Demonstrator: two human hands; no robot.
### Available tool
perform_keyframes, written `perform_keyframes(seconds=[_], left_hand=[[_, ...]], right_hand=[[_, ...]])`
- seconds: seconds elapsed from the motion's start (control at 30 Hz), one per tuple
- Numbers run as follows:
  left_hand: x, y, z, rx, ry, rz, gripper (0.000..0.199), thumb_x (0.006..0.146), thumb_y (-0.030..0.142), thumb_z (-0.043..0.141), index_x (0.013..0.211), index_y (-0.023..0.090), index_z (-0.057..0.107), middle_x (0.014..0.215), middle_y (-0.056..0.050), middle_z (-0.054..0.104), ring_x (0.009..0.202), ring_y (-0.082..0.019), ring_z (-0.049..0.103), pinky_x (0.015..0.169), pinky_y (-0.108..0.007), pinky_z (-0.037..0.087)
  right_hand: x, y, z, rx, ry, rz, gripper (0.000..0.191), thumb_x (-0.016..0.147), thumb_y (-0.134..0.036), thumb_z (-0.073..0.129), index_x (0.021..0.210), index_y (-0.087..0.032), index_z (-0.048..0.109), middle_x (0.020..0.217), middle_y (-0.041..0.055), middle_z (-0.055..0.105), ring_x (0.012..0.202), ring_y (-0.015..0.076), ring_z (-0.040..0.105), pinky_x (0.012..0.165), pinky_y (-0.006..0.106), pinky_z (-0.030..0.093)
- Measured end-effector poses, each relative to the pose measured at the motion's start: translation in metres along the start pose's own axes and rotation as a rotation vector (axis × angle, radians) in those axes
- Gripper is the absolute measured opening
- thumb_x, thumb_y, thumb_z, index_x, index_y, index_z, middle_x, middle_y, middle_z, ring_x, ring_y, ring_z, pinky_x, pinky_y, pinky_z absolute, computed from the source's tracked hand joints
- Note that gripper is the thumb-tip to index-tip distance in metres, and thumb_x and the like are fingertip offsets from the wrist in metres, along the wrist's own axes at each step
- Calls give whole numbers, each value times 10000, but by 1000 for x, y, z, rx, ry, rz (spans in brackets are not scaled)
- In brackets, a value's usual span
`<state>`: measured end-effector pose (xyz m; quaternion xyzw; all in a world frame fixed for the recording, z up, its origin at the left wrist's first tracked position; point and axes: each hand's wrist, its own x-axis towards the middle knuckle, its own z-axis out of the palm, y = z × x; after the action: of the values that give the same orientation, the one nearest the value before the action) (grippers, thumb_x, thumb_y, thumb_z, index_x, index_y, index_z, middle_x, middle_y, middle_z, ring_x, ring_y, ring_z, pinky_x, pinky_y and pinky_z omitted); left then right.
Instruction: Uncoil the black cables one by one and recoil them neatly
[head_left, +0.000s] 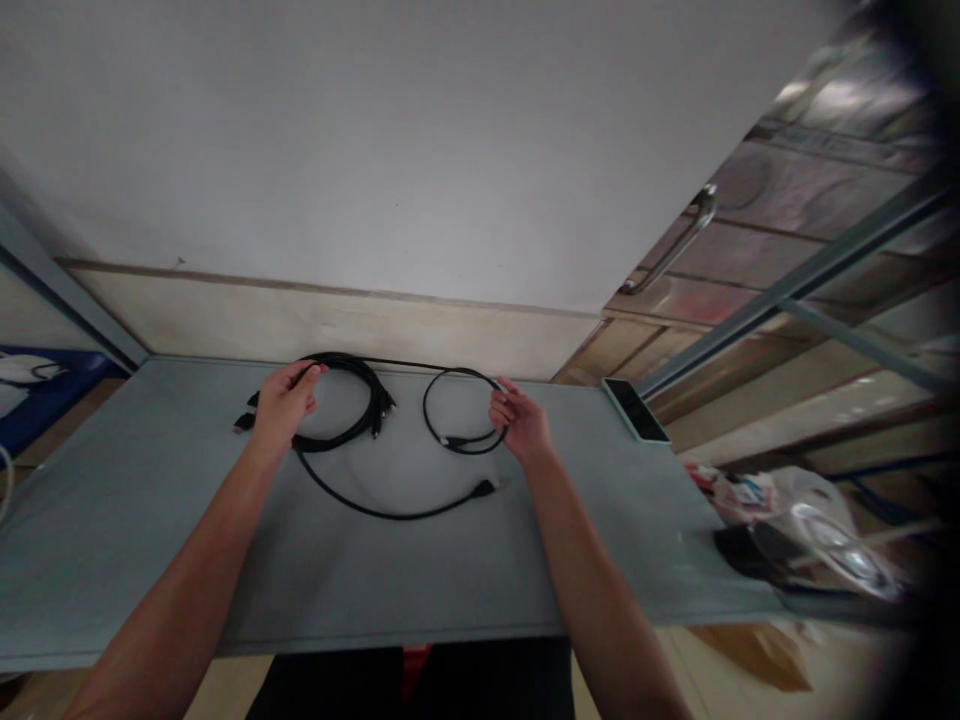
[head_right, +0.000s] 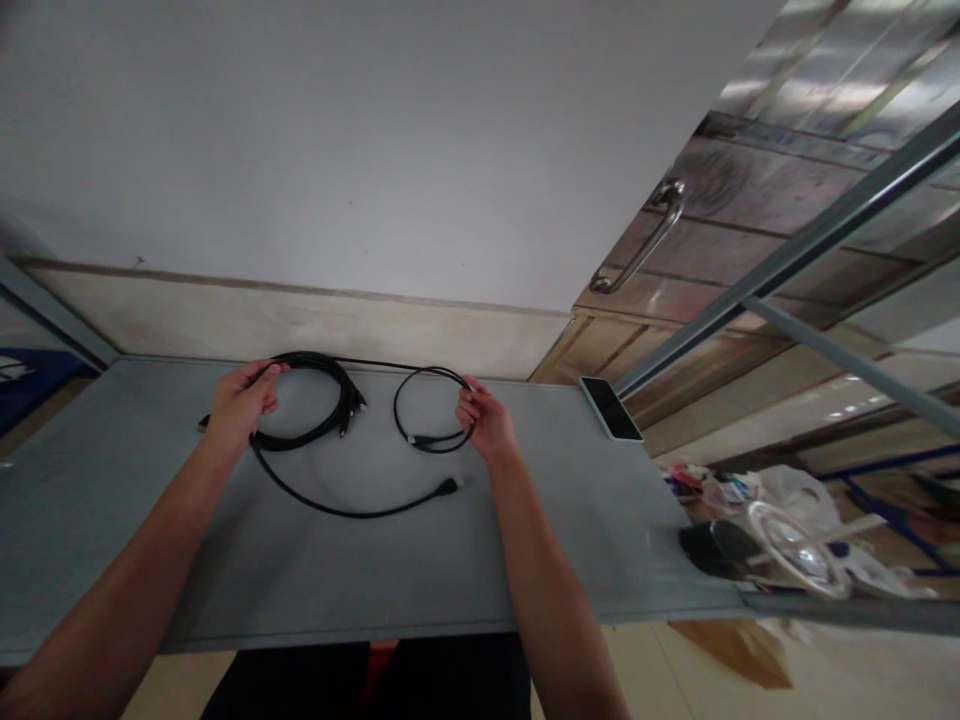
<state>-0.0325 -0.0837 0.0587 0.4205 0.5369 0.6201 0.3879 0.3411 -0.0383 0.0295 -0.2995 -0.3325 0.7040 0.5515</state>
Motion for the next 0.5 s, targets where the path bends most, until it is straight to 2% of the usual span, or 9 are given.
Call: perform_keyframes(seconds=[0.07,0.27,0.37,0.5], left_hand=[[-2,-2,5,-37,-24,-6,249,774,397,673,909,187,671,479,94,321,384,-57,259,387,-192,251],[-13,-7,24,6,-237,-94,266,806,436,639,883,182,631,442,95,336,358,-66,299,388,-194,280],[-15,-9,25,42,-259,-87,309,825,457,612,941,172,638,486,75,403,366,-69,338,381,-191,272],[-14,-13,23,103,-217,-56,391,817,413,632,1121,167,632,543,65,457,389,-79,382,388,-196,295]], right_hand=[[1,6,2,-3,19,-4,275,711,-196,632,984,-218,652,721,-30,457,470,68,235,398,195,255],[3,17,5,-61,50,-34,283,746,-221,643,1028,-239,620,679,-57,442,419,51,156,330,167,174],[1,14,7,-56,23,44,233,765,-260,654,989,-217,607,611,-78,359,407,46,130,307,151,129],[-4,12,16,-57,-25,161,259,764,-255,685,1004,-209,597,594,-98,283,412,43,93,303,141,100]])
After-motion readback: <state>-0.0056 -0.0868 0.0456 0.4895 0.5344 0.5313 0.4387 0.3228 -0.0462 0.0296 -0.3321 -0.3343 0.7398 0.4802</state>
